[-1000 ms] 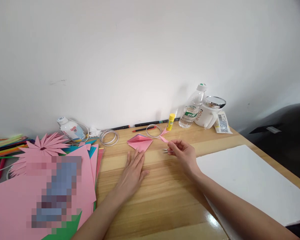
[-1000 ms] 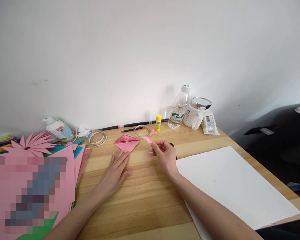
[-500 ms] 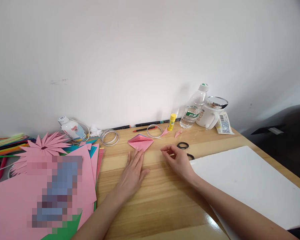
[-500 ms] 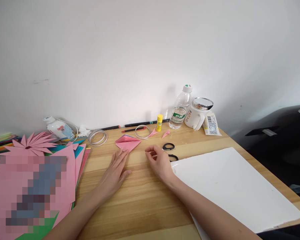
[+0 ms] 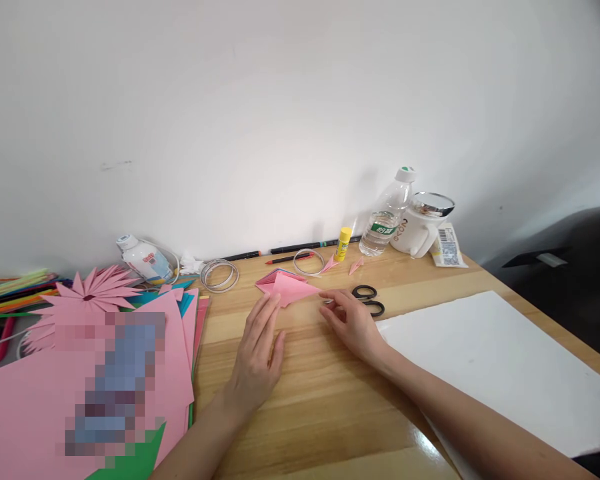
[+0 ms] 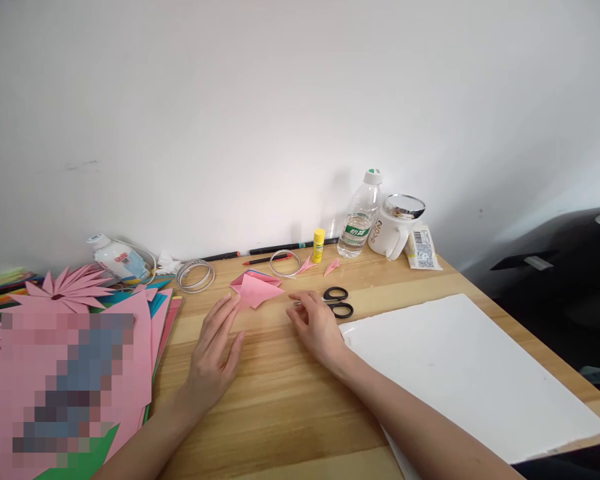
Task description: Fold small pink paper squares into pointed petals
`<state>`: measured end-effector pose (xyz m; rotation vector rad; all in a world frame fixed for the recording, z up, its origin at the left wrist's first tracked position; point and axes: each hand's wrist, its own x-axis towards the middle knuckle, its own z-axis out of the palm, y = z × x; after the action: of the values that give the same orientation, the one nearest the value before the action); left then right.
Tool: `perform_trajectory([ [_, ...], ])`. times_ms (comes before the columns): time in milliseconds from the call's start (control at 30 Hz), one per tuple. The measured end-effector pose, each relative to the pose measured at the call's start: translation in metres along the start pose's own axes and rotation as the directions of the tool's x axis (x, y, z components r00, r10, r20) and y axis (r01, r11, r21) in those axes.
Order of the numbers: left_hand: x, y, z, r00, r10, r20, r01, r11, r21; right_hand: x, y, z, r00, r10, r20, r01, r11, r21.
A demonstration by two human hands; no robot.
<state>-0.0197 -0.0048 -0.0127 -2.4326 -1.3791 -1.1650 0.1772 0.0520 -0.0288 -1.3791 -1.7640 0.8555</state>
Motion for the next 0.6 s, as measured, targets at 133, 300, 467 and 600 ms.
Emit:
perform_trajectory([
  [133, -0.001, 0.002, -0.002, 0.998, 0.061, -0.010, -0.061, 0.996, -0.071, -0.001, -0.008, 0.002, 0.953, 0.089, 0.289, -0.242, 0.799, 0.551],
  [300, -0.003, 0.003, 0.000, 0.985, 0.132, 0.109, -0.105, 0.969, -0.224, -0.002, -0.014, 0.003, 0.864, 0.033, 0.502, -0.459, 0.460, 0.760],
  [467, -0.005, 0.003, 0.000, 0.970, 0.203, 0.138, -0.148, 0.933, -0.328, 0.000, -0.013, 0.003, 0.875, 0.079, 0.477, -0.462, 0.427, 0.777],
  [600, -0.004, 0.004, 0.001, 0.962, 0.222, 0.158, -0.151, 0.917, -0.368, 0.001, -0.009, 0.006, 0.905, 0.093, 0.416, -0.407, 0.478, 0.779],
])
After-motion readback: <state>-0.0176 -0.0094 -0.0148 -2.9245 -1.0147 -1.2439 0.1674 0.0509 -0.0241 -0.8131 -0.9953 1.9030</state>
